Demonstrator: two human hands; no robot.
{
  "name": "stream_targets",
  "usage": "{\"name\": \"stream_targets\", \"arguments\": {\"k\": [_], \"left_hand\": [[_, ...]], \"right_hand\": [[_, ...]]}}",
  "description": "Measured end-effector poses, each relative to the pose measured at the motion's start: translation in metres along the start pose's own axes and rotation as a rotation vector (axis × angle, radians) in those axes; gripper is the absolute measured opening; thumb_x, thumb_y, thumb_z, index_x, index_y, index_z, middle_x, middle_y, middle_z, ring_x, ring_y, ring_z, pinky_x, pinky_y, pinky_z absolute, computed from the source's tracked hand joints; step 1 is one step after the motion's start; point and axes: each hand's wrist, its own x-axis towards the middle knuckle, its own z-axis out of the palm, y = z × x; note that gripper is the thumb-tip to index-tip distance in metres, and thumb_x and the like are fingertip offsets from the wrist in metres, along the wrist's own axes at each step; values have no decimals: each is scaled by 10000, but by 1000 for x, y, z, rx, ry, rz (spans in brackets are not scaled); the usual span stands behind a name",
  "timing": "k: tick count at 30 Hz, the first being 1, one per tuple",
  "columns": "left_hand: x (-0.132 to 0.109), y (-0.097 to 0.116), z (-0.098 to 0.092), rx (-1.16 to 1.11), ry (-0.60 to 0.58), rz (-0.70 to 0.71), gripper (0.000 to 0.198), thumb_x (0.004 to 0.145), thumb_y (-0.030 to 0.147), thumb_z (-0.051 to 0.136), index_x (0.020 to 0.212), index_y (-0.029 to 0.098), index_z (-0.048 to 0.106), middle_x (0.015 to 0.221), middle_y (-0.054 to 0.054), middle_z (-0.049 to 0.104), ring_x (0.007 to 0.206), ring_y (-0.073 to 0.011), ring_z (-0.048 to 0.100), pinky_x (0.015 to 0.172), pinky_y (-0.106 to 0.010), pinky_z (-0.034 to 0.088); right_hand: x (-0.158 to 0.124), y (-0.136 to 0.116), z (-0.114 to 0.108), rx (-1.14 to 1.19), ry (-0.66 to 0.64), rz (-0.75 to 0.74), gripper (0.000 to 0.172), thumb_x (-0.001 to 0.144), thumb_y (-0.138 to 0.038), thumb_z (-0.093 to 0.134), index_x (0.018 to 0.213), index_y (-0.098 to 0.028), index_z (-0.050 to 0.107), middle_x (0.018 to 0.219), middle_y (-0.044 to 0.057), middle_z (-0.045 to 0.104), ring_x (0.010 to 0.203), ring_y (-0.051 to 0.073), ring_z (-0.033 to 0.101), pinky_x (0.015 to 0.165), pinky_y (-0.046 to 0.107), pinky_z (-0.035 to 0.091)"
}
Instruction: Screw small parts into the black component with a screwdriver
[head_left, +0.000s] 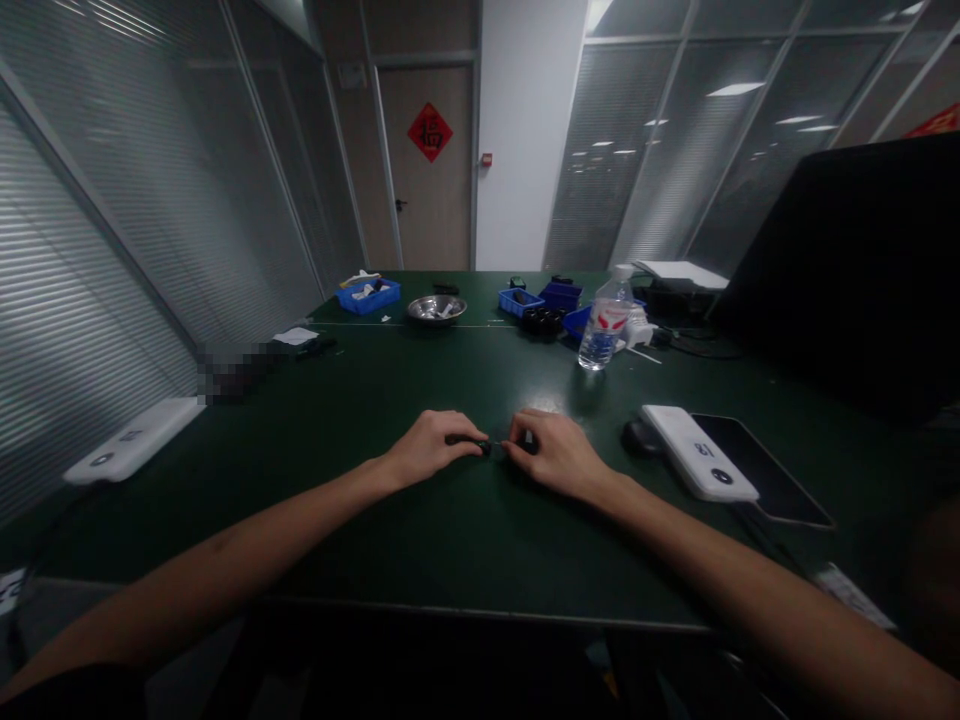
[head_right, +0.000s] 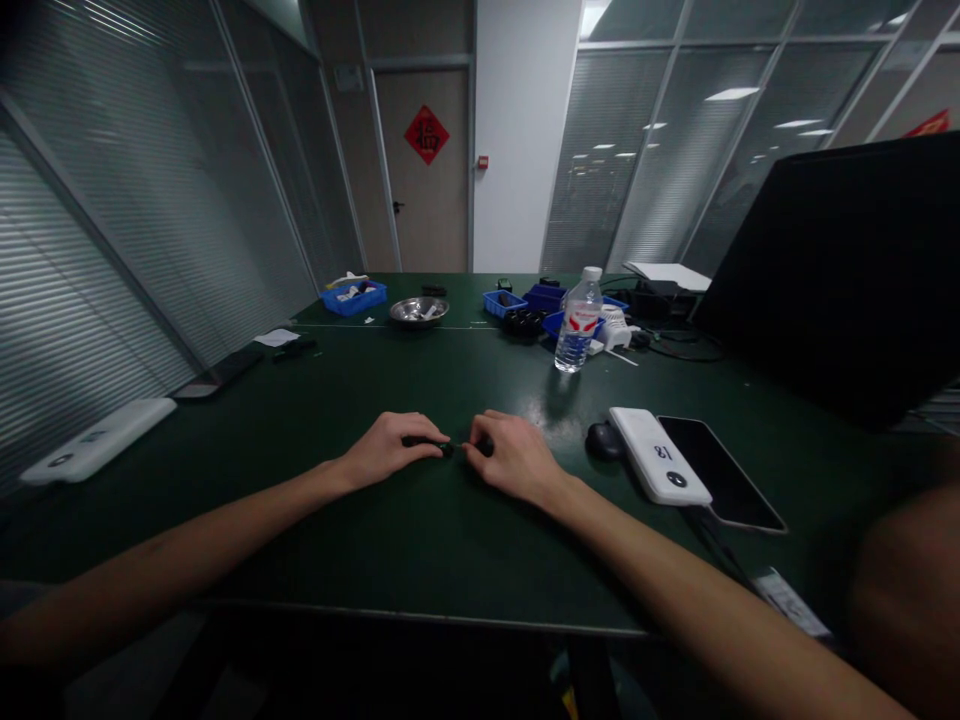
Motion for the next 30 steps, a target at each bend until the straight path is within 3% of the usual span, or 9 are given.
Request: {"name": "stream_targets", "arguments": {"k": [13,21,30], "left_hand": [[-1,-2,1,-164,83,-16,188,907,256,706,1073,206,778,1066,-64,742,974,-192,695,905,-330,543],[0,6,3,8,-17,110,207,936,234,666,1113,207,769,1097,-70,732,1031,-192,673,937,-338,524],[0,7,5,-107,17,26,198,914,285,699,1078,207,778,1059,-66,743,966,-196,691,905,-338,533]], "right_hand": [[-2,2,6,213,63,-83,139,954,-300,595,885,-189,644,869,17,654,759,150,579,662,262,393],[-5,-7,8,87,19,-148,110,951,-300,599,937,-203,649,915,31,640,752,153,579,669,273,394],[-5,-7,13,238,90,-148,135,959,-291,602,882,-184,629,840,19,623,722,142,557,639,263,396]]}}
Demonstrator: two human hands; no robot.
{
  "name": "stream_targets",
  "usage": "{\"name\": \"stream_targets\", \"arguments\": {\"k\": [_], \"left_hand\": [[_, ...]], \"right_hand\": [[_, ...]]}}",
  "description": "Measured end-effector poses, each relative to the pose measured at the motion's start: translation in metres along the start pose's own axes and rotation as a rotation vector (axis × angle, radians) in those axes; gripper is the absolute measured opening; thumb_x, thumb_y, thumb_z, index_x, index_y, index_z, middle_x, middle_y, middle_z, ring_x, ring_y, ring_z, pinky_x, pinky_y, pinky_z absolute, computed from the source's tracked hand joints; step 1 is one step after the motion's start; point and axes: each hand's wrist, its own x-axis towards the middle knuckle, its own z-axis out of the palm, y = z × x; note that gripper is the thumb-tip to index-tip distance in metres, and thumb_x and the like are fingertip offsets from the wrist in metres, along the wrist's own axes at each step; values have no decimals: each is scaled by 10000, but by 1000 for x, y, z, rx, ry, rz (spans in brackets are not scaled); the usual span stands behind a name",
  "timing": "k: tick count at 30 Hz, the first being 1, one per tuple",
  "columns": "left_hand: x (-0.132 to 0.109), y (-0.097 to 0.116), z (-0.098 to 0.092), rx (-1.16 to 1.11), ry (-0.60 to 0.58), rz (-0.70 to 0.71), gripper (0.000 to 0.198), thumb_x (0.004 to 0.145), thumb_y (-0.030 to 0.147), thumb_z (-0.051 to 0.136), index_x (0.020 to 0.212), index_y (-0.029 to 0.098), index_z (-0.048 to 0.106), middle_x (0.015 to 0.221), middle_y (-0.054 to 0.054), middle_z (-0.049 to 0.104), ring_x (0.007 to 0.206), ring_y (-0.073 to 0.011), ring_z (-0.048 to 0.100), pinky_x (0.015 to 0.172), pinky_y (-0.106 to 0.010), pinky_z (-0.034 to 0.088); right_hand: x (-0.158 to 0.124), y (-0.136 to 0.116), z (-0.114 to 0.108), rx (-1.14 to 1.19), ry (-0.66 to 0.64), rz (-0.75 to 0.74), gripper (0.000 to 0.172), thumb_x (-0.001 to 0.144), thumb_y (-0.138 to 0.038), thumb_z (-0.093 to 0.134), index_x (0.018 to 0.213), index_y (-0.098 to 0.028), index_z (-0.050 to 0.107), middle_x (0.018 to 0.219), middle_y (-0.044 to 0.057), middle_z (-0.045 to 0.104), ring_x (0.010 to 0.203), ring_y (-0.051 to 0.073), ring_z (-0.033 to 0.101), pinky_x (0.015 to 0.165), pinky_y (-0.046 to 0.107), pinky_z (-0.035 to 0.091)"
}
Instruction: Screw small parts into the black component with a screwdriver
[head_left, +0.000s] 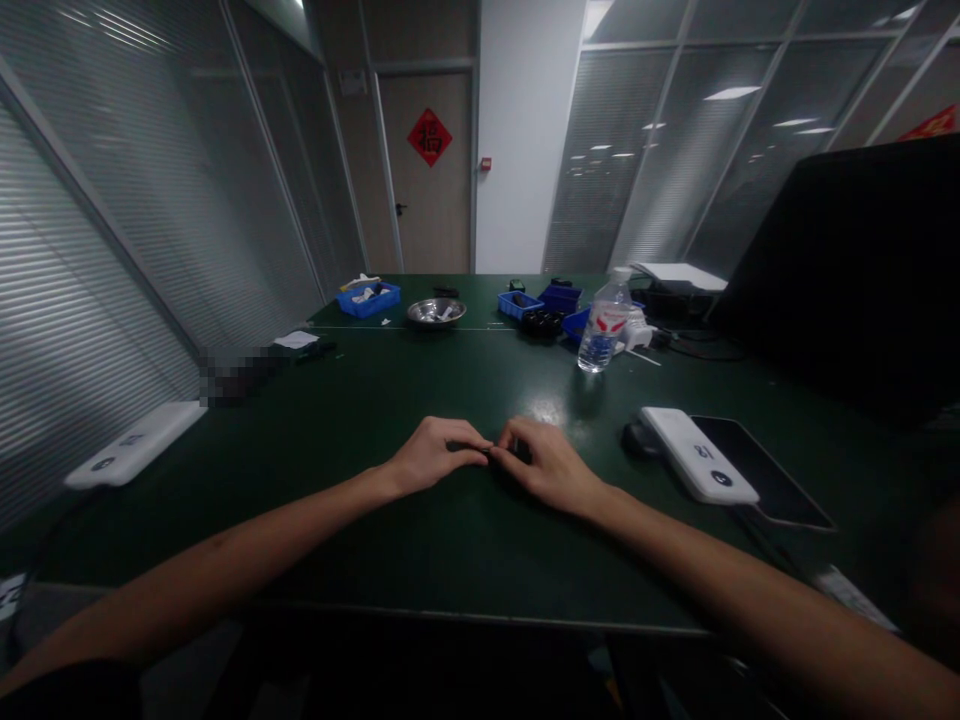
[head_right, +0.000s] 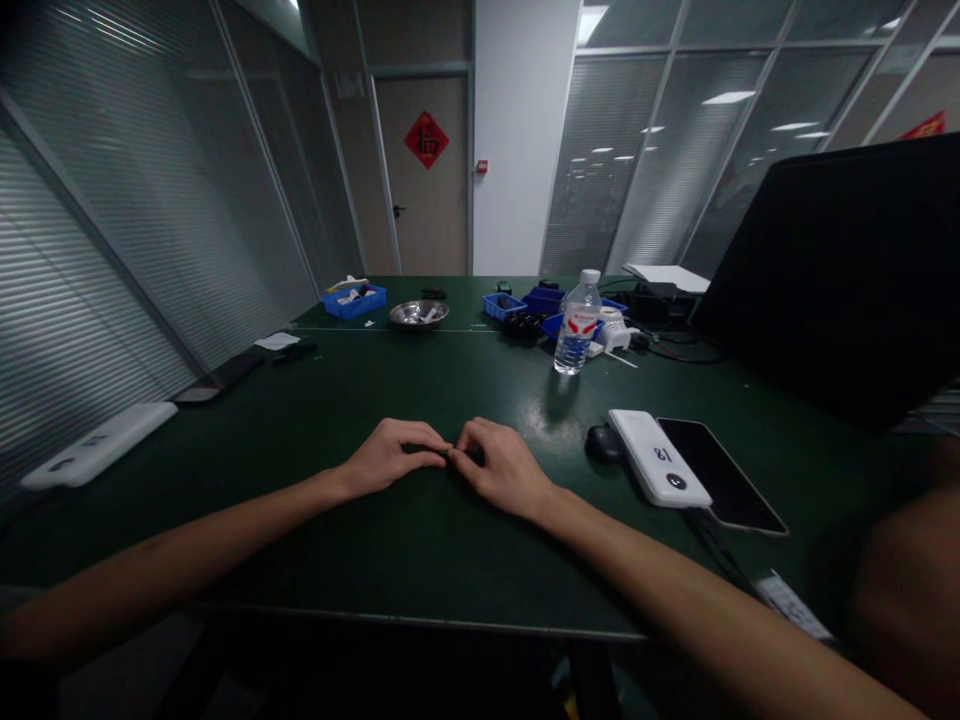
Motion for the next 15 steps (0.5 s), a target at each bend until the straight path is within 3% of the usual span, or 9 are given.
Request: {"name": "stream_targets", "arguments": {"k": [15], "left_hand": [[0,4,-2,-13,-68,-33,230,903,321,704,1100,215,758,1102,-67,705,962,-195,659,854,-324,518]], "right_hand": [[1,5,-1,-54,-23,-59,147,970,-323,594,905,-196,629,882,24,623,744,149,568,654,272,397]]}}
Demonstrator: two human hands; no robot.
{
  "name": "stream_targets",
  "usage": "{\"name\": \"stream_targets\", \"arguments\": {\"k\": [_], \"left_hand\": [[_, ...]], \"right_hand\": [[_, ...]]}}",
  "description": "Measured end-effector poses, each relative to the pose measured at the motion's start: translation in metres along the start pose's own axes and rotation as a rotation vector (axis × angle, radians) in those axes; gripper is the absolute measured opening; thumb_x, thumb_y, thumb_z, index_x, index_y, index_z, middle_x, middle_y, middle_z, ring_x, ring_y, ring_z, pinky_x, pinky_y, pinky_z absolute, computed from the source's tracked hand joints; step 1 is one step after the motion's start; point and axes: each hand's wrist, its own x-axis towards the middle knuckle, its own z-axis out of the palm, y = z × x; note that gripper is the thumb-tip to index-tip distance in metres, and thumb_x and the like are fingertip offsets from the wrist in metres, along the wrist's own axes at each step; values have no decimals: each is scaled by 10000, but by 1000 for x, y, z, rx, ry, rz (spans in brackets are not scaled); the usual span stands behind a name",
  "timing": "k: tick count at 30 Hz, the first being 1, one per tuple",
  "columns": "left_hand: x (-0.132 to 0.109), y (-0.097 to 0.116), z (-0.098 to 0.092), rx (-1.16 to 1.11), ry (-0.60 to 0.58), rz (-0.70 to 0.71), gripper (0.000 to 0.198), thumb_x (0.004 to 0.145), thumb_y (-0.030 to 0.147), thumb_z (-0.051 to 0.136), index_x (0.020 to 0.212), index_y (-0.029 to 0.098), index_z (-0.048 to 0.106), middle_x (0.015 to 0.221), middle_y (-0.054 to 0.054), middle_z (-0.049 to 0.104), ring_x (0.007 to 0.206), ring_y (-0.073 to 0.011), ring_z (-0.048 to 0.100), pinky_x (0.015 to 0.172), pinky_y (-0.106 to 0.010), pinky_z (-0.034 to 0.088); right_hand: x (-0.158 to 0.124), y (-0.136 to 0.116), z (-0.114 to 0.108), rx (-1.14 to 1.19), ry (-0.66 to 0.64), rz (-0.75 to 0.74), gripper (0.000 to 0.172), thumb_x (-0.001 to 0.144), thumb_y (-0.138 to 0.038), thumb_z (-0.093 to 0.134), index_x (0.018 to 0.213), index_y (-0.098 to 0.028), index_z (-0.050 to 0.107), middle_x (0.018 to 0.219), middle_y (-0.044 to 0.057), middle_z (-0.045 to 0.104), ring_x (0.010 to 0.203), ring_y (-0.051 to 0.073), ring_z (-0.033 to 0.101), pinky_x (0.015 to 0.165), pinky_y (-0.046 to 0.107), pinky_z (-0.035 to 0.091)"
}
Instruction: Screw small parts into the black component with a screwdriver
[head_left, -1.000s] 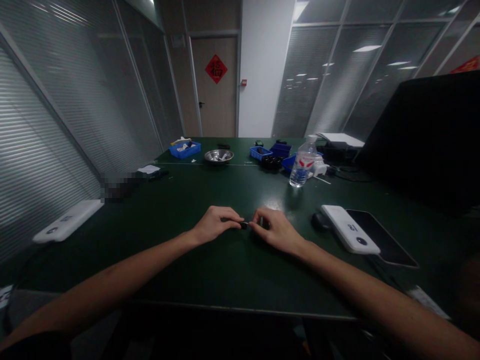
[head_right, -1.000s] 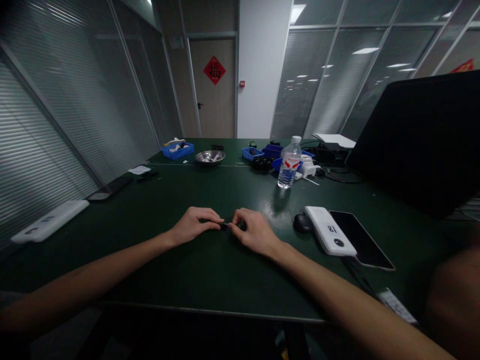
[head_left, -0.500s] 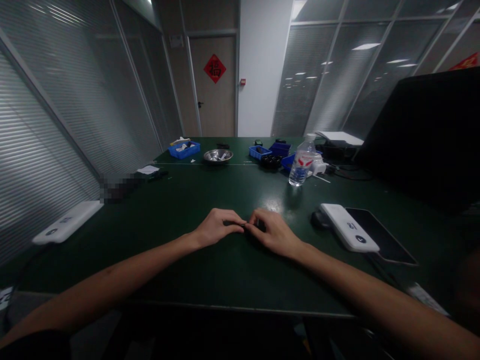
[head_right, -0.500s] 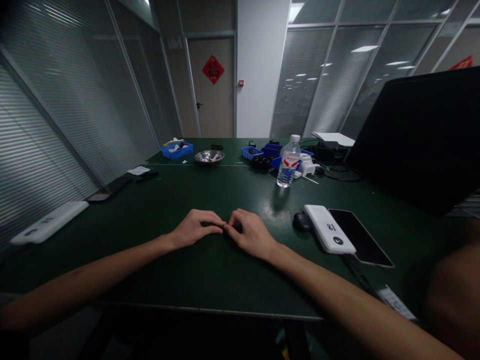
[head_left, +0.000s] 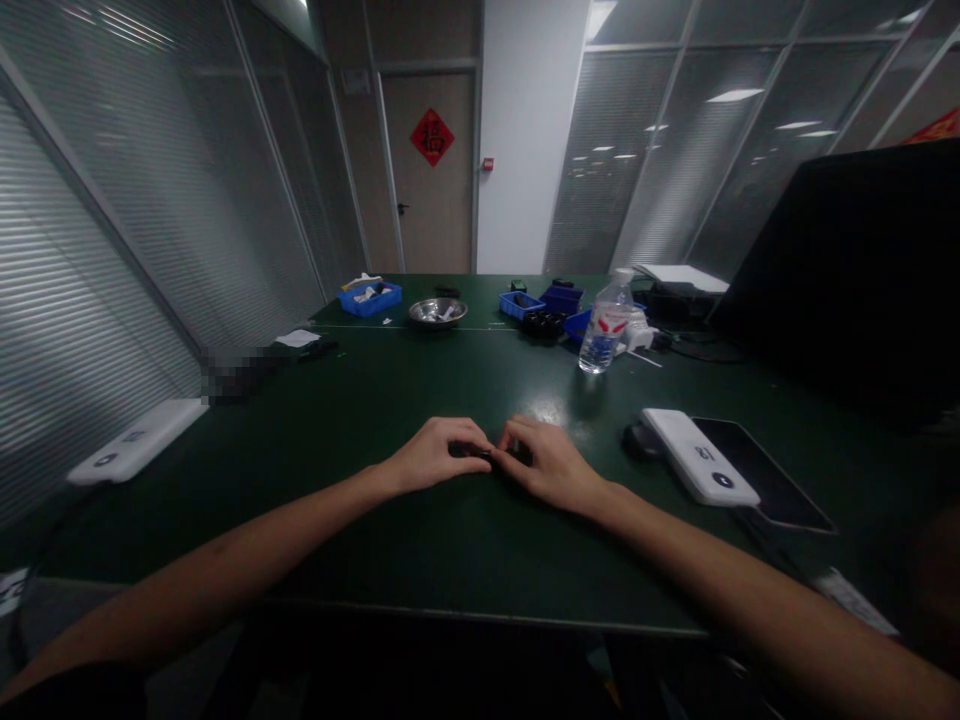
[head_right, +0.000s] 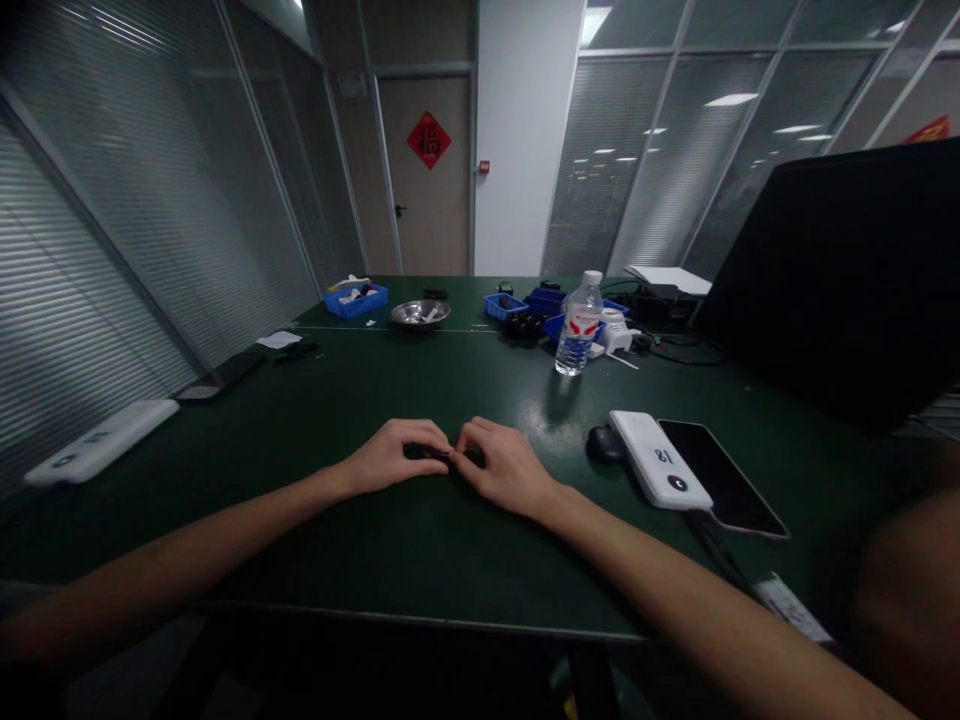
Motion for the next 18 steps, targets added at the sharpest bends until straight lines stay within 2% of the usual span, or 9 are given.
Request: {"name": "stream_targets", "arguments": {"k": [5,9,14,18], "left_hand": [[0,5,0,60,66,10,228,979,280,573,1085,219,766,1100,-66,718,1035,-201,648,928,-329,495],[1,5,-1,119,82,6,299,1005,243,492,1180,210,732,1153,-71,713,1083,-204,632,972,-343,486],[3,5,-2,324,-12,82,355,1003,249,480,1310,211,655,1242,-89,661,1166,-232,566,1008,-397,467],[4,6,-2,437,-81,105,367,1018,261,445,1320,210,647,1280,-101,632,1193,-251,540,1015,-424,456]], "right_hand": [[0,1,-1,16,21,1,128,966,-315,603,914,-199,625,891,18,623,740,143,570,656,269,400],[2,5,-3,-17,43,37,111,961,-305,610,925,-202,627,911,18,629,748,145,574,654,270,396],[3,11,-2,-118,31,109,107,952,-299,618,912,-202,634,922,20,635,739,142,571,646,273,382],[4,9,-3,-208,-33,148,96,943,-304,626,942,-212,654,954,24,641,745,145,582,614,267,357]]}}
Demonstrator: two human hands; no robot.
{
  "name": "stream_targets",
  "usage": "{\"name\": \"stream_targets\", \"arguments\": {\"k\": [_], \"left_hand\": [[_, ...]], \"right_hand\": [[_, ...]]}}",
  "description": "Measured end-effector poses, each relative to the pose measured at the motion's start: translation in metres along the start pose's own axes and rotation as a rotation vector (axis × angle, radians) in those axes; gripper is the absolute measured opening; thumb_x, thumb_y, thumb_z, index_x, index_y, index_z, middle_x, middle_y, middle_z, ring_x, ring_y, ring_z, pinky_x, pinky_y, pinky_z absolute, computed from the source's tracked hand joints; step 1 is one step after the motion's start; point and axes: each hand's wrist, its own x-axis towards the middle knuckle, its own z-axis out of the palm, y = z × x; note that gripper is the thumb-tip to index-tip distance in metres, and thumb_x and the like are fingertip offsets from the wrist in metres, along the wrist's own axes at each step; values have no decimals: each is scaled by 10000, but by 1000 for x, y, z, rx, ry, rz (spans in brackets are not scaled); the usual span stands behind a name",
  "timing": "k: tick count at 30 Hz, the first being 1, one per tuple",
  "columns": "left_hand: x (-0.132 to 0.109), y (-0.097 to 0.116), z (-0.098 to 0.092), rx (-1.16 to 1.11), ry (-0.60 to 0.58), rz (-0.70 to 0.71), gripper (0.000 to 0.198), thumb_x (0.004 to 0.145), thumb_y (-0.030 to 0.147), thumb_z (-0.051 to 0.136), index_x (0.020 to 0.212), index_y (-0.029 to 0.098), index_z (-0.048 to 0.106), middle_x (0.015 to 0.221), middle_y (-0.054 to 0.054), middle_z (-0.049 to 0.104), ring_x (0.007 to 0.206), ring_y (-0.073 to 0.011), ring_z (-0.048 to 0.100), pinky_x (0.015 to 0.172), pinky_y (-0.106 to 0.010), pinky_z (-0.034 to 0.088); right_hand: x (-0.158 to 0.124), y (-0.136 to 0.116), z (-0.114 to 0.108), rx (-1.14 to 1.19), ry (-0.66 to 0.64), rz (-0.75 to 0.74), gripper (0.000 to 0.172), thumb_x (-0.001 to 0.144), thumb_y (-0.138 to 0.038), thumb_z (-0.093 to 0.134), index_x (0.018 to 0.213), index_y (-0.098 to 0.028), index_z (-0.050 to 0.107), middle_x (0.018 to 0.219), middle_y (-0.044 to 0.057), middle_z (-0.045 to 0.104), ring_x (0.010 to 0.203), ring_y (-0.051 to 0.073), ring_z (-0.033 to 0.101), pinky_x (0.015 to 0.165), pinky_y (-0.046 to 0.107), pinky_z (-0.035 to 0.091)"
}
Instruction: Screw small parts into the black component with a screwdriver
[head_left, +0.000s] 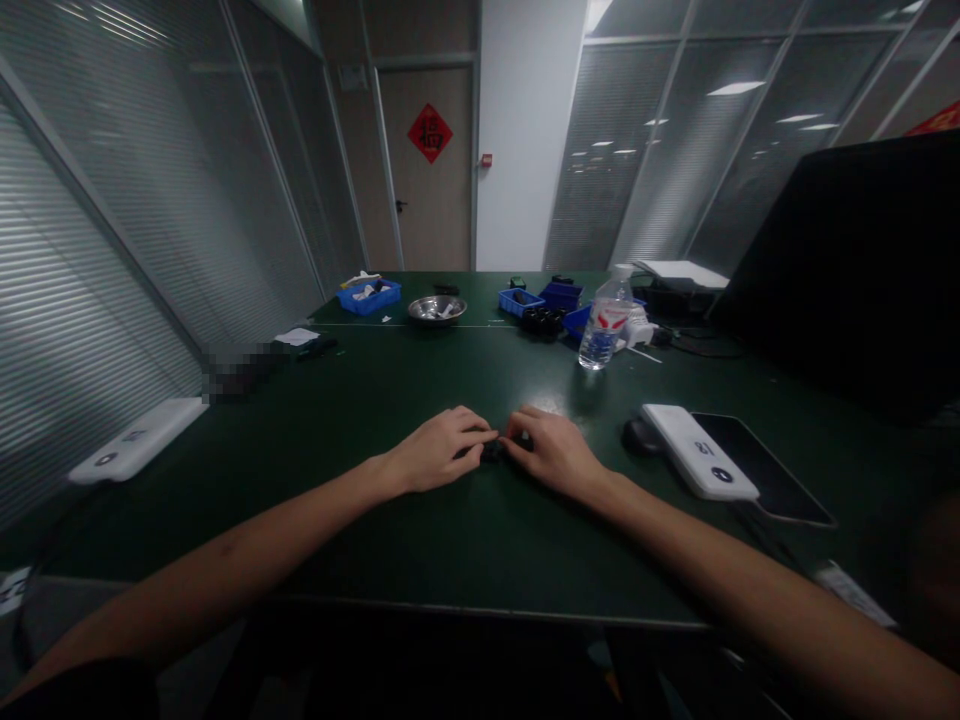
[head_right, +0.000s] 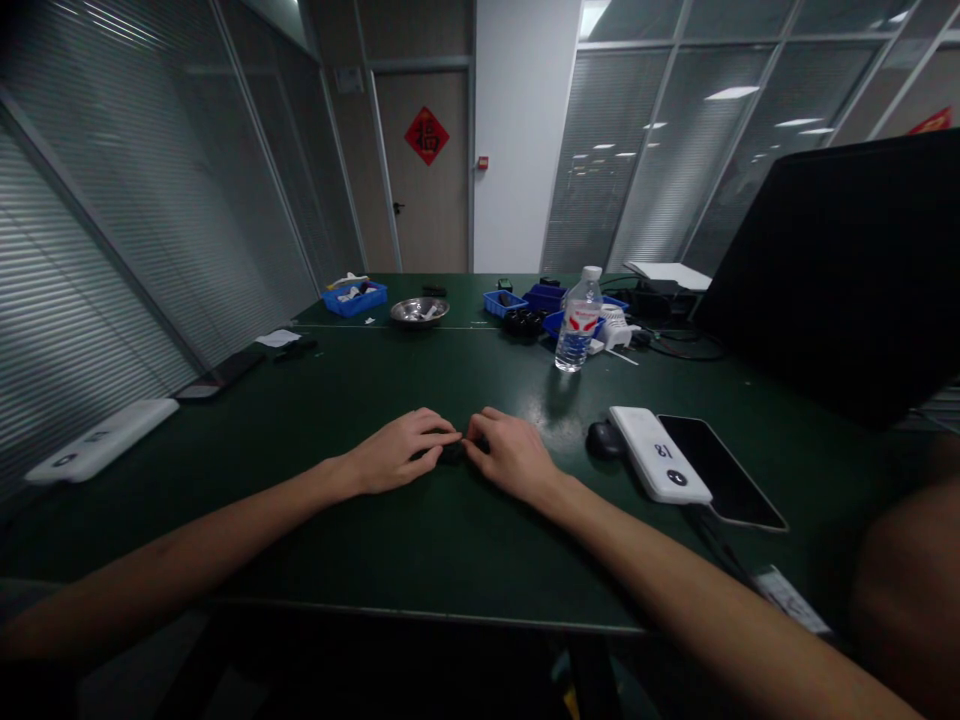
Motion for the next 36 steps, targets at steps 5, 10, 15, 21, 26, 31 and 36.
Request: {"name": "stream_targets", "arguments": {"k": [5,10,15,21,26,31,36], "left_hand": [[0,-4,0,13,13,-27,380,1032,274,411,1316,219,657,1291,-98,627,1202,-261,527,1034,-449,434],[-1,-8,0,-106,28,-114,413,1061,314,350,1309,226,668,1240,-84,633,1148,-233,549,991,-398,460],[-1,-2,0,-103,94,-90,347,1038,347,447,1237,223,702,1168,-81,640,1095,-229,557,968,-385,456],[-2,6,0,-41,59,-50,319,970,398,598,1225,229,690,1148,-86,631,1071,-244,564,926,-398,469],[-1,5,6,-87,91,-84,223,930,383,666,1059,207,710,1101,-69,633,1048,-231,574,903,-384,481],[4,7,17,-114,151,-146,200,939,373,655,1010,190,694,1120,-74,664,1063,-235,592,924,-399,487],[4,-1,12,-105,83,-162,240,963,345,620,1138,199,695,1107,-74,693,1033,-232,629,914,-391,504]], "right_hand": [[0,1,-4,-77,-9,89,100,940,-309,635,933,-211,656,963,44,649,759,159,597,595,272,335],[0,6,-7,-55,-1,136,107,938,-303,633,903,-204,651,939,45,657,775,164,598,613,269,345],[0,7,-6,-45,15,132,127,939,-326,628,903,-208,655,922,36,656,789,167,596,621,265,345],[0,7,-7,-30,1,145,147,949,-348,622,929,-209,668,941,47,663,797,170,603,626,265,356],[1,8,-6,-45,15,137,147,942,-347,630,903,-209,662,934,44,665,784,173,599,616,267,350],[1,8,-4,-51,16,139,119,931,-322,642,894,-210,660,928,42,662,794,174,600,620,266,352],[1,7,-7,-30,4,135,135,939,-331,631,900,-205,661,929,43,662,783,170,599,613,268,355]]}}
